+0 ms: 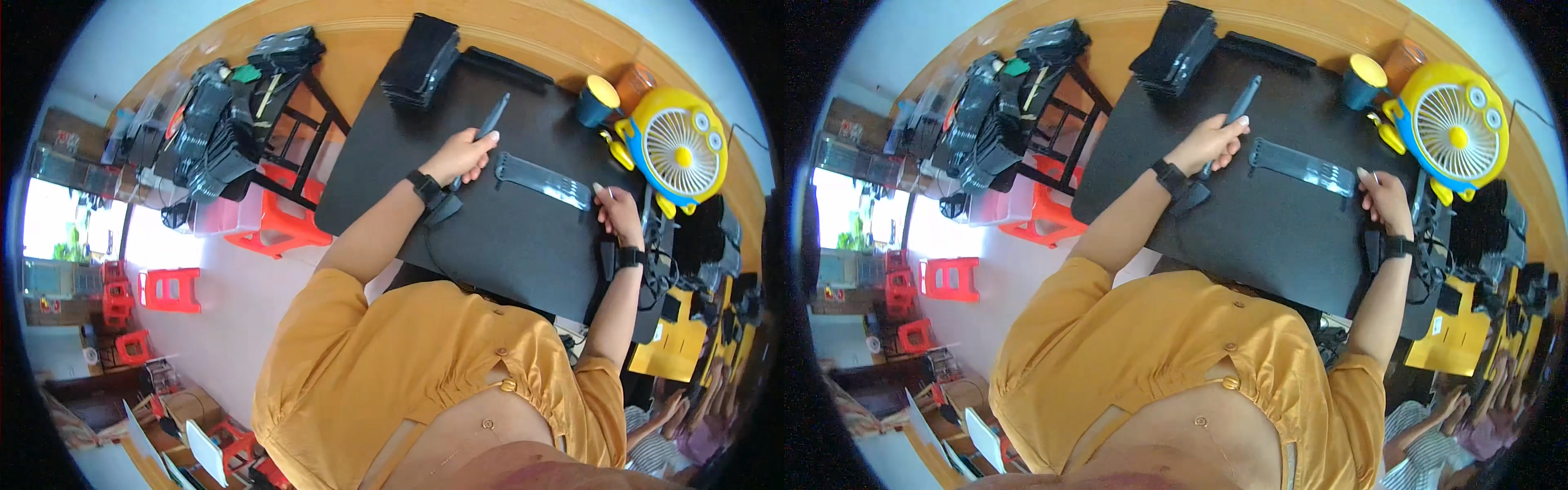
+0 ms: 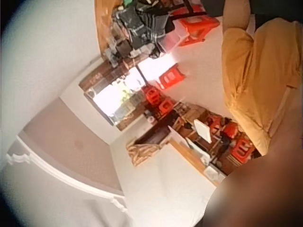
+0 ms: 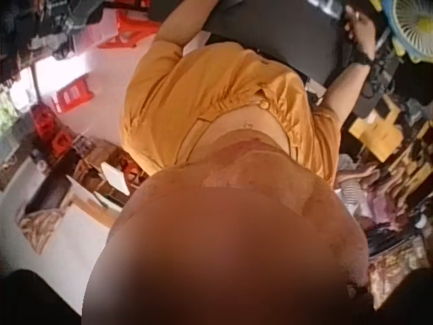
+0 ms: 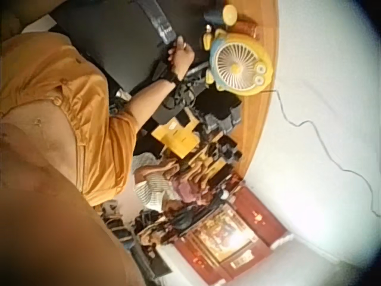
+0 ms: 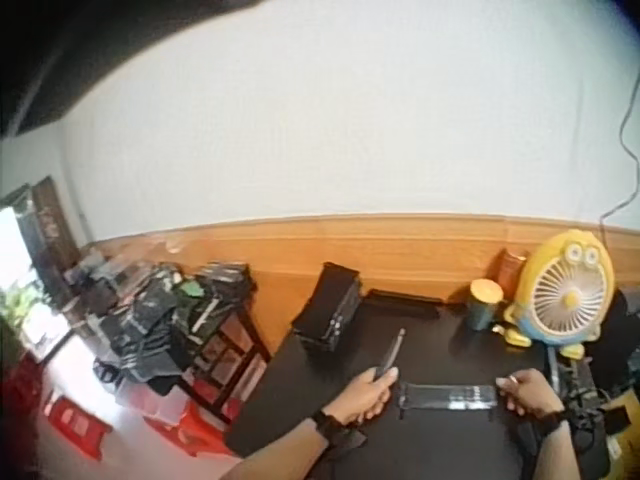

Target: Assembling hardware components and buckles onto watch straps.

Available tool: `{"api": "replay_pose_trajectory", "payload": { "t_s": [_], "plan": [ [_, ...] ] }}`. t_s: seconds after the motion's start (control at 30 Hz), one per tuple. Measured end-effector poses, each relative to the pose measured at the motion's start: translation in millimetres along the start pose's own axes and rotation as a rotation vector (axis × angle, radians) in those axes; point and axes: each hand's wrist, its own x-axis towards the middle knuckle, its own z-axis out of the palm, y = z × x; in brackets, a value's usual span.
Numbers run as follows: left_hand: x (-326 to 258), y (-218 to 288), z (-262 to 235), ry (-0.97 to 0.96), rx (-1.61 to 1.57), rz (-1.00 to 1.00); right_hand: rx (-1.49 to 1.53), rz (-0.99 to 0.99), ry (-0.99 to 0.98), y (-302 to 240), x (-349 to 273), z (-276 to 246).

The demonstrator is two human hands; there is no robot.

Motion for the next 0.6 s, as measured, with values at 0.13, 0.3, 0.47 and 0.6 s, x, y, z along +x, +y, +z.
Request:
{"api": "replay_pose_trajectory", "payload": {
  "t_s": [0.13, 0.3, 0.47, 0.6],
  "plan": [
    [8.6, -10.3, -4.4, -0.001, -0.086, 0.045, 0.014, 0.013, -0.001, -6.5, -1.5, 0.7],
    [4.1, -1.8, -15.2, -0.099, -0.343, 0.041, -0.124, -0.08, -0.094, -12.5, -5.5, -7.2],
    [-3.7, 5.9, -17.8, -0.293, -0.52, 0.107, -0.243, -0.228, 0.007, -72.8, -49.3, 2.4],
    [-21.2, 16.5, 2.9, -0.438, -0.475, 0.168, 0.037, -0.351, -0.075, -97.4, -68.9, 44.6]
  ]
}}
